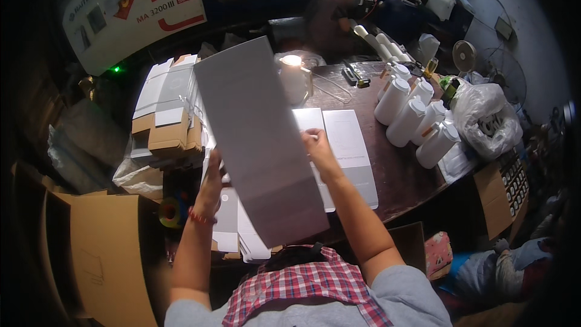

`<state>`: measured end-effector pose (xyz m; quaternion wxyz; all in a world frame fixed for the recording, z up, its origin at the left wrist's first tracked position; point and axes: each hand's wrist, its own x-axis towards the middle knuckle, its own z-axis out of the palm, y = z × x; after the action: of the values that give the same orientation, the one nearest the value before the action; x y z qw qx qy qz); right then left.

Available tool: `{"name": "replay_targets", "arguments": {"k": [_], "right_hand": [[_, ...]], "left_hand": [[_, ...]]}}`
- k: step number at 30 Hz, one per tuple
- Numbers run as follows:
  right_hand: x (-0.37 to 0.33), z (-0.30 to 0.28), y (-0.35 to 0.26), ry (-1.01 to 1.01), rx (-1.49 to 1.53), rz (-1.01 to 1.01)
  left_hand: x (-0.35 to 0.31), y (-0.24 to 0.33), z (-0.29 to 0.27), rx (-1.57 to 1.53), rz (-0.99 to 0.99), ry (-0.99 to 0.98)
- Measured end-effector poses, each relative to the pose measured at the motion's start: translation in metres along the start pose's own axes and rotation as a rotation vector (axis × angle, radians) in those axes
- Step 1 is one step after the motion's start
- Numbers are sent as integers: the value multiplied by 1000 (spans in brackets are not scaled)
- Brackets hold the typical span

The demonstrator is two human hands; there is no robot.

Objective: The person folds flat cardboard pieces into rectangular boxes and stacks them on the table. They repeatedly pick up a flat piece, fold the sides, and place the finished box on a growing pile.

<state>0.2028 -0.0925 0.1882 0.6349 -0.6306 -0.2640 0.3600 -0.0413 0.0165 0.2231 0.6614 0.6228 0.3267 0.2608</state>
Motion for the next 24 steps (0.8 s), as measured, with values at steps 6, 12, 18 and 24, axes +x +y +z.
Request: {"name": "replay_targets", "arguments": {"k": [6,12,18,24], "right_hand": [[31,-78,46,-7,30,117],[38,-129,102,109,-99,323],[20,-155,69,438,71,-306],[-114,-16,6,-440,-97,-366]], "left_hand": [[111,-40,80,78,-219,-209],[138,-77,127,75,-162,-191],[94,-128,-3,372,71,77],[-73,-191,-153,626,-143,594]]}}
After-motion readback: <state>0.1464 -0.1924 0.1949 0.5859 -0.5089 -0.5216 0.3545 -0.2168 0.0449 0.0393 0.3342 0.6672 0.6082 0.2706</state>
